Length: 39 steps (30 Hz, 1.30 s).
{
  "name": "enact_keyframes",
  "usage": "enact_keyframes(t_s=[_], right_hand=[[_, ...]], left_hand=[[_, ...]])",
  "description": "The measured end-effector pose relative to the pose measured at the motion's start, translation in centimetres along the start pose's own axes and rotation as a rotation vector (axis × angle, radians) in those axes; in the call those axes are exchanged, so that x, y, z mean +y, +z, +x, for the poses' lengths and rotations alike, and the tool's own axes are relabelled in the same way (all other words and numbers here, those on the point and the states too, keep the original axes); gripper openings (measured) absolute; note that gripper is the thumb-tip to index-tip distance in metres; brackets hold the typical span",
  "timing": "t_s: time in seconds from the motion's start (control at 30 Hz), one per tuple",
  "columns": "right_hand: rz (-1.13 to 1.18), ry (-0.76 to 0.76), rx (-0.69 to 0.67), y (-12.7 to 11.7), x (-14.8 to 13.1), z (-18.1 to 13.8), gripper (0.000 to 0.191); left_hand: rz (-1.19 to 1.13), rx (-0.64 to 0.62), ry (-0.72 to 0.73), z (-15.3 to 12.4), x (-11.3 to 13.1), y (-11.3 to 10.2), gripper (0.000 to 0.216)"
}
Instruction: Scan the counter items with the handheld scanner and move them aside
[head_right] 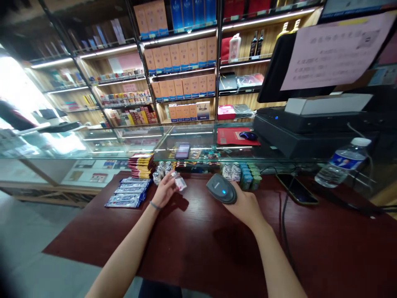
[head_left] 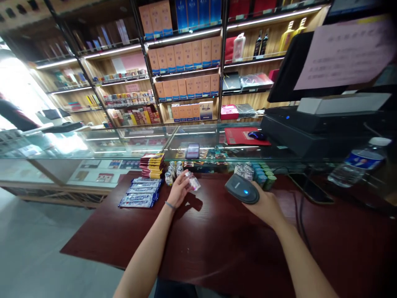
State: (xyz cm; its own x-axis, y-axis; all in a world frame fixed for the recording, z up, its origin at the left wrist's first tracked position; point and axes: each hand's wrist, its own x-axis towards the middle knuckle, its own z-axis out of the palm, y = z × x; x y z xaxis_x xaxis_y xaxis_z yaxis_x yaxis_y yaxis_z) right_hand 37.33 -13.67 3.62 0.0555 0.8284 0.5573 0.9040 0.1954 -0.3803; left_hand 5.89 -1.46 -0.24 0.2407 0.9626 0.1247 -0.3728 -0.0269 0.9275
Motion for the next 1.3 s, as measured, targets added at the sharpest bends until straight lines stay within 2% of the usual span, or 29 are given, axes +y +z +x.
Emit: enact_keyframes(t_s=[0.17, 0.33, 0.5, 0.6, 0.7, 0.77, 0.87, 0.97, 1.1, 1.3], right_hand=[[-0.013, -0.196, -0.191, 0.3, -3.0, -0.1, 0.045], [0.076, -0.276, -0.296, 0.5, -4.3, -0.4, 0.056], [0.024, -0.316, -0.316, 0.9, -4.4, -0.5, 0.036], [0.04, -0.307, -0.308, 1.0, -4.3, -0.5, 0.032], [0.07, -0.289, -0.309, 1.0, -4.0, -0.5, 0.034], [0.062, -0.289, -0.283, 1.0, -3.7, -0.5, 0.037], [0.031, -0.285, -0.242, 1.0, -3.4, -0.4, 0.04], [0.034, -0.28, -0.248, 1.1, -3.3, -0.4, 0.04], [0.047, -0.293, -0.232, 1.0, -3.4, -0.3, 0.037], [0.047, -0.31, -0.208, 0.7, -3.5, -0.2, 0.036]], left_hand=[[-0.18, -0.022, -0.05, 0.1, 1.2, -1.2, 0.048], [-0.217, 0.016, -0.043, 0.3, 1.1, -1.6, 0.036], [-0.31, 0.058, -0.089, 0.3, 0.9, -1.3, 0.031], [-0.296, 0.071, -0.069, 0.4, 0.9, -1.2, 0.033], [-0.177, 0.085, -0.007, 0.6, 1.1, -1.5, 0.049], [-0.045, 0.147, 0.078, 0.8, 1.4, -1.9, 0.058], [0.311, 0.264, 0.273, 0.9, 1.7, -2.6, 0.049], [0.707, 0.312, 0.408, 0.9, 1.3, -3.2, 0.035], [0.954, 0.318, 0.467, 0.7, -0.1, -3.7, 0.032], [1.065, 0.367, 0.462, 0.4, -1.0, -3.6, 0.036]])
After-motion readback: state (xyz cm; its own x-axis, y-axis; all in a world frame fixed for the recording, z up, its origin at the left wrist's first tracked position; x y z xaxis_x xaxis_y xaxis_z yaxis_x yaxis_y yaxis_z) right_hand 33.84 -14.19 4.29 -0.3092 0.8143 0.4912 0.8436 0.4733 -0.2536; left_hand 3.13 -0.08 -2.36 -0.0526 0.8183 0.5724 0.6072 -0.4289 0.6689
